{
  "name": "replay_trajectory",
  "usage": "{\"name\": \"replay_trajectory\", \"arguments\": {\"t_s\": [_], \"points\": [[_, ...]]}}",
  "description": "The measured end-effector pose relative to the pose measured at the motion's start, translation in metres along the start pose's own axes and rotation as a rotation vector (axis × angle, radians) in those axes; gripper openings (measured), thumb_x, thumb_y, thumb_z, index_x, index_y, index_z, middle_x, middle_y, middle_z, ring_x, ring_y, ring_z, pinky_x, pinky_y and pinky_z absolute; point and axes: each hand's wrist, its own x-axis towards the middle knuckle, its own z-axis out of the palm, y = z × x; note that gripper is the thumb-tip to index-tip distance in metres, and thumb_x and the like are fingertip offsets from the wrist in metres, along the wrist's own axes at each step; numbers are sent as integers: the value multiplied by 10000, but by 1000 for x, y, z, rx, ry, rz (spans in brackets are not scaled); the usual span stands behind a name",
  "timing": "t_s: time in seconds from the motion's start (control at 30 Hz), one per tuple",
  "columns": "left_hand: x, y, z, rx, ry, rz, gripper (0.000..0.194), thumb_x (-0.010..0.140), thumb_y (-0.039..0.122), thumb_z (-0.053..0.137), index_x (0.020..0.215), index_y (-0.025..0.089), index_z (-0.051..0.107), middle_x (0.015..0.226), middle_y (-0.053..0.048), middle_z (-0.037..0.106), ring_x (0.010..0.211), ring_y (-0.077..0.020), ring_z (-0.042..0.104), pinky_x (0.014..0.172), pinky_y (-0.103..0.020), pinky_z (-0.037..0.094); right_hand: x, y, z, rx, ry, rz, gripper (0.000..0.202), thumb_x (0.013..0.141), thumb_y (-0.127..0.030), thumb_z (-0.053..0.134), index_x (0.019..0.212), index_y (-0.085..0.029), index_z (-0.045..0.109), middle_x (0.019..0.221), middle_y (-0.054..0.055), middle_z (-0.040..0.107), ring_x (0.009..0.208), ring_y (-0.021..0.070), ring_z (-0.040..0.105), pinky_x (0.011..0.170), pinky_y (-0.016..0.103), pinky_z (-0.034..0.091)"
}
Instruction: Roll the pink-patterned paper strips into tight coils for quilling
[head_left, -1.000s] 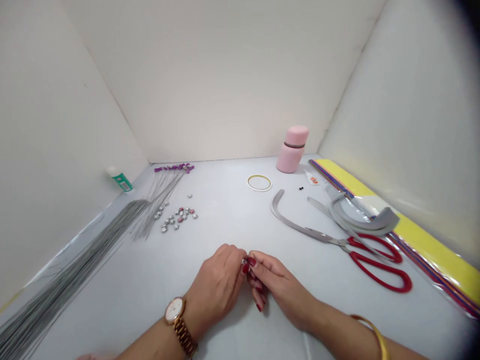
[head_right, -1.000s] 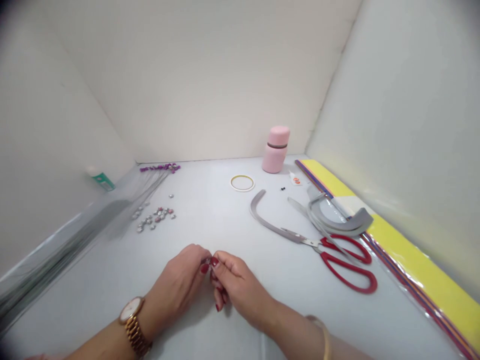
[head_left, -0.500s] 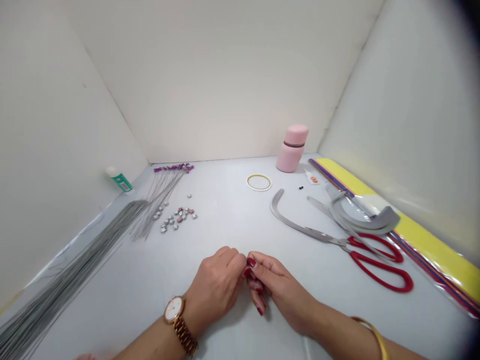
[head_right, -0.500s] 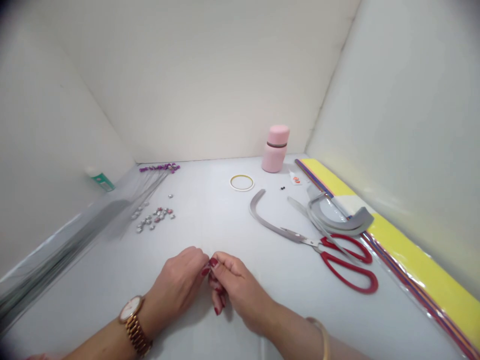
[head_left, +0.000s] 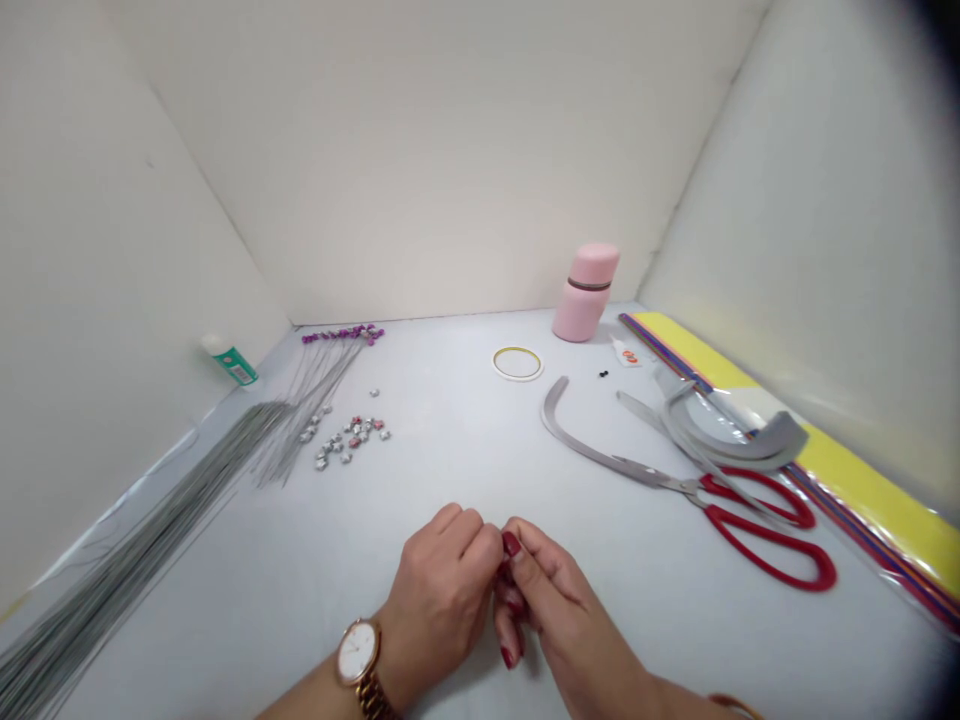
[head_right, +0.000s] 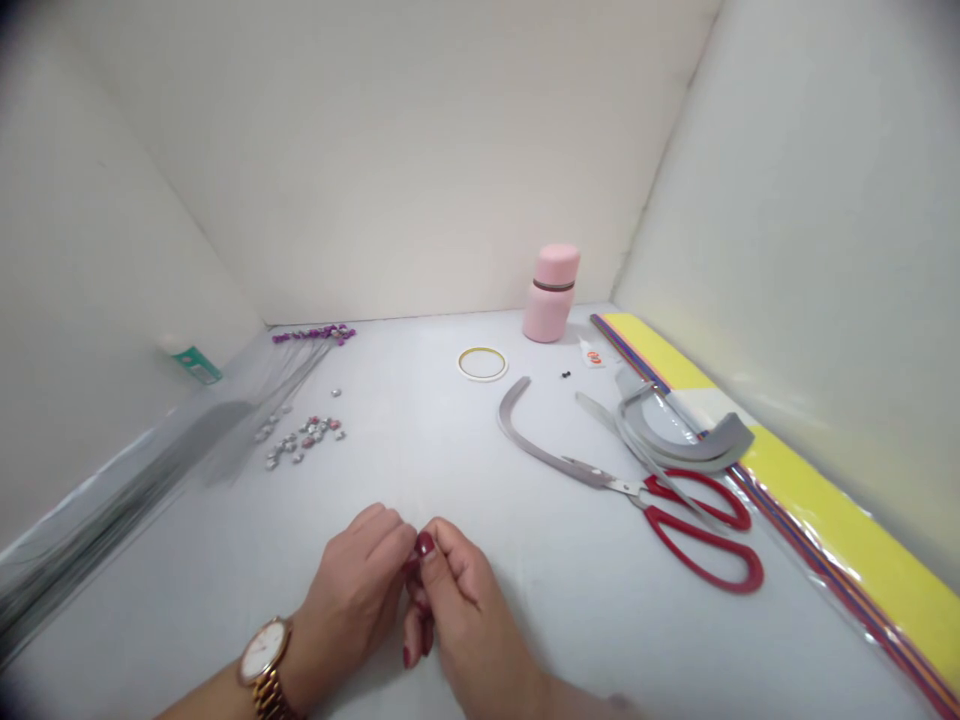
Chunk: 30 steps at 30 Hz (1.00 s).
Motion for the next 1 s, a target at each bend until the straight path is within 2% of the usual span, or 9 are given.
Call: {"name": "replay_trajectory", "arguments": {"t_s": [0.1,0.27,0.4,0.5,0.63,0.73,0.83,0.9,1.0], "points": [[4,0,0,-54,-21,-51,224,846,159,331,641,196,416,595,-18,466,551,-156,395,499,-259,306,3,0,-3,-25,44,-3,337,848,-446,423,635,-195,350,524,-91,346,371,47,395,383,175,298],[9,0,-7,-375,-140,-244,311,897,195,237,680,197,460,635,-27,533,604,-157,487,605,-267,378,8,-8,-11,-17,-46,79,310,859,-368,414,615,-179,394,506,-79,387,362,53,425,409,184,302],[4,-1,-10,-427,-38,-358,255,898,237,259,745,199,460,659,-19,533,607,-161,498,605,-270,379,9,-10,-11,-14,-29,85,303,848,-391,434,636,-175,417,520,-75,401,366,52,425,411,182,299],[0,-3,-9,-283,18,-263,111,849,252,380,792,189,450,697,-30,526,638,-175,492,590,-278,376,9,-9,-10,-43,-9,62,303,842,-419,443,668,-170,434,530,-70,420,388,56,437,418,183,298],[-2,-4,-7,-153,-34,-126,110,846,205,378,760,182,443,668,-29,512,628,-172,478,557,-271,369,9,-9,-12,-66,-20,71,315,848,-431,426,673,-169,435,509,-69,424,402,65,450,429,188,297],[-1,-5,-8,-196,-53,-193,158,865,192,338,750,182,445,672,-26,515,617,-158,479,568,-266,381,10,-10,-15,-99,-42,54,320,853,-417,429,646,-174,413,502,-74,404,405,64,446,444,193,301],[-1,-5,-10,-273,-53,-281,125,874,203,343,843,177,462,736,-32,541,661,-149,503,616,-263,404,10,-11,-17,-132,-67,29,322,857,-411,432,638,-177,399,507,-78,386,410,63,436,449,195,303],[0,-4,-10,-295,-87,-223,149,877,206,329,889,178,474,761,-39,551,694,-158,510,647,-276,407,10,-11,-18,-145,-78,20,325,861,-410,426,637,-176,397,511,-76,386,415,63,436,450,196,304],[1,-4,-8,-235,-113,-158,213,883,193,285,796,177,479,709,-40,540,658,-166,500,611,-281,398,10,-9,-17,-159,-79,19,328,875,-402,397,636,-178,381,522,-76,378,415,61,432,457,199,309]]}}
